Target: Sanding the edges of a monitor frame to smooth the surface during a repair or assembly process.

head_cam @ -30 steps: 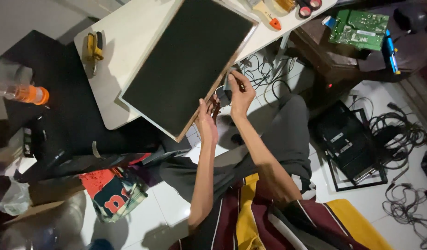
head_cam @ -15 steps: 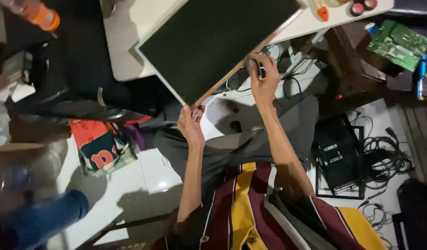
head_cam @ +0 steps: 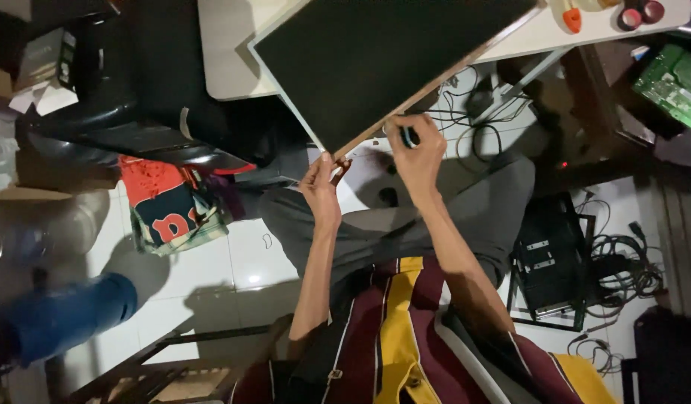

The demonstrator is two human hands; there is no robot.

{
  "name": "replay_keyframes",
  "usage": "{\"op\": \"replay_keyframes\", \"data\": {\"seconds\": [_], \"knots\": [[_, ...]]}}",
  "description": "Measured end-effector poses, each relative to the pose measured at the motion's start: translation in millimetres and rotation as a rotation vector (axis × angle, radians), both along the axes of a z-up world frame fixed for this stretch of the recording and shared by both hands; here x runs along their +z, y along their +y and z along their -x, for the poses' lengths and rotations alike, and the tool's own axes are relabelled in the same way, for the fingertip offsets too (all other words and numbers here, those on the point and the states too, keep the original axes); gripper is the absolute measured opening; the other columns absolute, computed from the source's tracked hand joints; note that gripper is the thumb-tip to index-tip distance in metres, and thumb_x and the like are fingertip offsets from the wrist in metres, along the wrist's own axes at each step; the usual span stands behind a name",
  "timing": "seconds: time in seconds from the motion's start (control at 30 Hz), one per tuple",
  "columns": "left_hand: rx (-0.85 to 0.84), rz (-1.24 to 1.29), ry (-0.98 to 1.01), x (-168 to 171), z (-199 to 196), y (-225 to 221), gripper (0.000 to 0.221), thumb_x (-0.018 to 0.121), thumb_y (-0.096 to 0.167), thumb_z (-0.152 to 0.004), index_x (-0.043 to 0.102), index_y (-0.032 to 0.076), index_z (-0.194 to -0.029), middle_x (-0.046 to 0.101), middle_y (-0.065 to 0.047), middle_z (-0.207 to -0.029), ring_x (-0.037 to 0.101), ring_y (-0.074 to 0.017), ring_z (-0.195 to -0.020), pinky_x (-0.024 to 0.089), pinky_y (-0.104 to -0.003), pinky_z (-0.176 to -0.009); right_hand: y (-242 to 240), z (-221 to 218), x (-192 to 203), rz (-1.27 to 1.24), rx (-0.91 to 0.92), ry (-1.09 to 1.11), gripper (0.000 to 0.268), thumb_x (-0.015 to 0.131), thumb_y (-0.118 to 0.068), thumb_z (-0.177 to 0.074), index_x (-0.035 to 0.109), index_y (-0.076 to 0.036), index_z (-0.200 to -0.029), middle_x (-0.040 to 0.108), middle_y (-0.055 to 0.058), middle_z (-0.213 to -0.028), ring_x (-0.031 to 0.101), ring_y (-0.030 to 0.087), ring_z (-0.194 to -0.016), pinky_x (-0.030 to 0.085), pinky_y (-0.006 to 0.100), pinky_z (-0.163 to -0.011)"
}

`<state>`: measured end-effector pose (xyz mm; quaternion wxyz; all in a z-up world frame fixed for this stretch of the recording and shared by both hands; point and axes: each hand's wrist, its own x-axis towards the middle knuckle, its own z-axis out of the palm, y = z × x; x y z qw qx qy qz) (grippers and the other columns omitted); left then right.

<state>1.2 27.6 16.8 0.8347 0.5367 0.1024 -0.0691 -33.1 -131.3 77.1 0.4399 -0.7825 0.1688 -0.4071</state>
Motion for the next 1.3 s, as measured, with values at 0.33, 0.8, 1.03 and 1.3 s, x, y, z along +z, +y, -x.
{"op": "replay_keyframes", "data": {"seconds": [0.33,0.8,1.03,1.3], "knots": [[0.022,-0.014,0.034,-9.8,-3.8,4.5,0.025,0.08,0.028,-0.095,0.081,0.003,-0.1,0.077,-0.018,-0.088,0.075,-0.0224,-0.084,0.062,-0.046,-0.088,30.1,0.1,11.6,-0.034,0.094,0.056,0.006,0.081,-0.004,-0.09,0.076,-0.006,-0.094,0.072,0.016,-0.084,0.072,0.041,-0.079,0.058,0.042,-0.074],[0.015,-0.061,-0.022,-18.4,-5.4,5.9,0.023,0.078,0.027,-0.098,0.081,0.007,-0.108,0.078,-0.014,-0.096,0.073,-0.0188,-0.092,0.061,-0.044,-0.089,43.6,-3.4,8.1,0.076,0.249,0.036,0.004,0.082,-0.006,-0.089,0.078,-0.007,-0.091,0.074,0.015,-0.082,0.071,0.039,-0.079,0.058,0.043,-0.068],[-0.059,0.075,-0.012,-8.3,-3.4,8.0,0.025,0.068,0.024,-0.104,0.079,0.002,-0.105,0.077,-0.017,-0.094,0.073,-0.024,-0.092,0.055,-0.056,-0.1,28.5,2.3,5.9,0.167,0.32,0.074,0.004,0.079,-0.013,-0.096,0.081,-0.016,-0.098,0.076,0.004,-0.086,0.073,0.028,-0.085,0.059,0.035,-0.077],[-0.154,0.108,-0.026,-43.7,-6.0,18.5,0.029,0.069,0.028,-0.104,0.076,0.003,-0.118,0.076,-0.012,-0.104,0.071,-0.02,-0.097,0.047,-0.061,-0.104,53.0,11.7,25.8,0.331,0.346,0.189,0.008,0.072,-0.019,-0.101,0.074,-0.014,-0.107,0.072,0.008,-0.091,0.072,0.035,-0.091,0.06,0.043,-0.077]]}}
